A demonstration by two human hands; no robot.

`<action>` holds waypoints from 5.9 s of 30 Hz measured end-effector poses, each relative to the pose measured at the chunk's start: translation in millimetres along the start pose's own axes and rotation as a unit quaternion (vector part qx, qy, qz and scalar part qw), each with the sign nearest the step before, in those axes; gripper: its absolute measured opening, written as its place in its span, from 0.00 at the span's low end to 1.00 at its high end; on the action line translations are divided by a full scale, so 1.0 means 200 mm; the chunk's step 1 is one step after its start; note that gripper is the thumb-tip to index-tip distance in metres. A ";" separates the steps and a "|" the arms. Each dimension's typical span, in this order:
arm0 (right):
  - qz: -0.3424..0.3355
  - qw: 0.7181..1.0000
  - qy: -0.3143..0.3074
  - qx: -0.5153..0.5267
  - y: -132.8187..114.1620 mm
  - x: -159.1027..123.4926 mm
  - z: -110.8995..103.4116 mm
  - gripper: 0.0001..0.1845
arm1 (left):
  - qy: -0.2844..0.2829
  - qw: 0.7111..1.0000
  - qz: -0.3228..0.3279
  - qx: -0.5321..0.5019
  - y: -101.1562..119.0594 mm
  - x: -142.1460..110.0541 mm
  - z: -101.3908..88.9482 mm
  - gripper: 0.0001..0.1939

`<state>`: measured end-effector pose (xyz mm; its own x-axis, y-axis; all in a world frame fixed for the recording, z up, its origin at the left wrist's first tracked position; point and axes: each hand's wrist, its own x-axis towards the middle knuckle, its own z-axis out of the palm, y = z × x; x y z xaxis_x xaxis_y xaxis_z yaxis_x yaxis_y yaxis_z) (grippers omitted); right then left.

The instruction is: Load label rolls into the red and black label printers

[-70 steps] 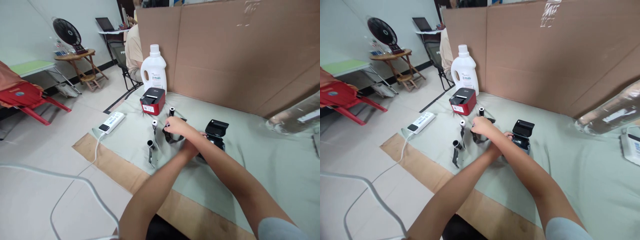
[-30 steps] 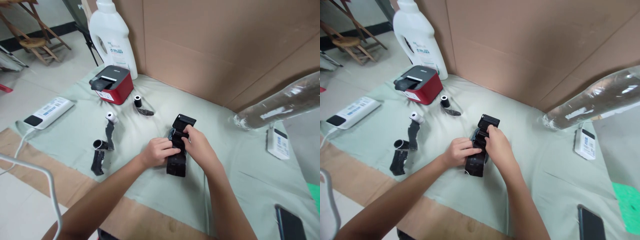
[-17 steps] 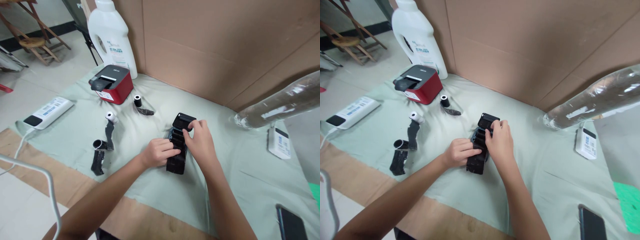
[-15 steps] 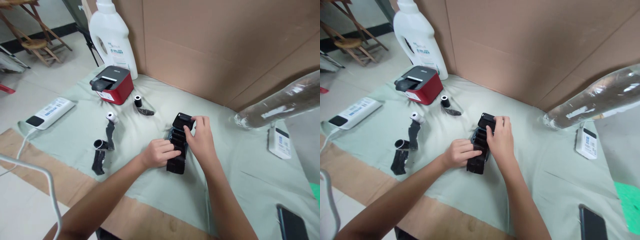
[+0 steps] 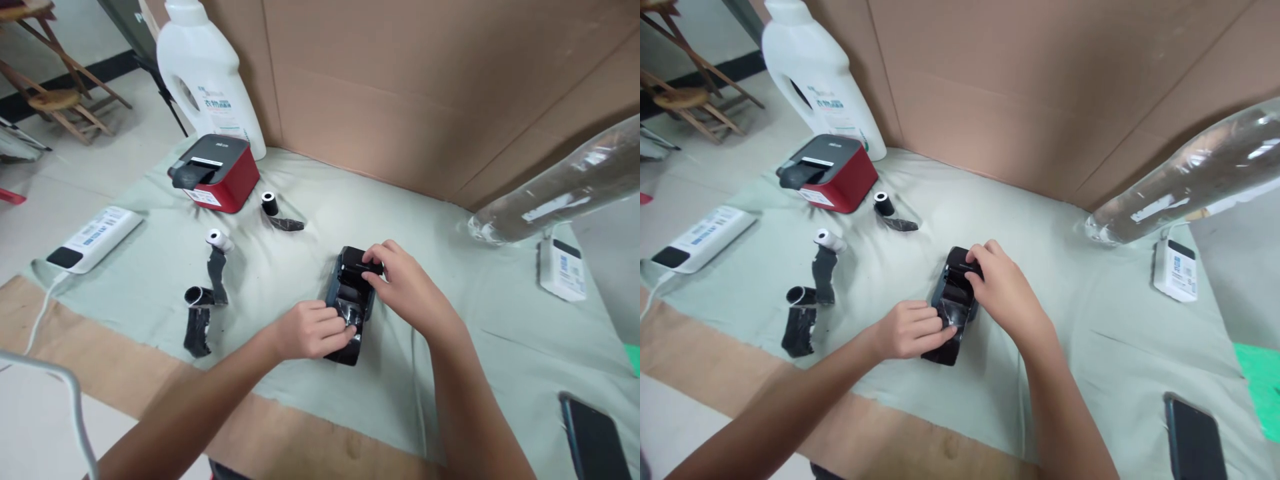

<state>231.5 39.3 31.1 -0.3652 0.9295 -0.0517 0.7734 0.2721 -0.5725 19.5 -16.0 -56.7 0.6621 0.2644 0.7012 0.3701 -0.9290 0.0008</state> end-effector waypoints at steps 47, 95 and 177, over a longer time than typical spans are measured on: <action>0.107 0.986 -0.124 0.009 0.10 0.05 0.08 0.20 | -0.038 0.999 -0.018 -0.014 0.02 -0.01 0.02 0.02; 0.118 0.986 -0.118 -0.022 0.09 0.07 0.05 0.27 | 0.003 1.000 -0.014 -0.016 0.00 -0.03 0.01 0.05; 0.319 0.883 0.297 -0.177 1.06 -0.42 -0.32 0.46 | -0.009 0.909 -0.395 -0.136 -0.08 -0.10 0.04 0.14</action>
<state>460.0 34.6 -33.1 0.4566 0.8602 0.2269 0.8758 -0.3898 -0.2846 5.1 -4.2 -75.7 0.2712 0.8784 0.3936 0.5622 -0.4764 0.6760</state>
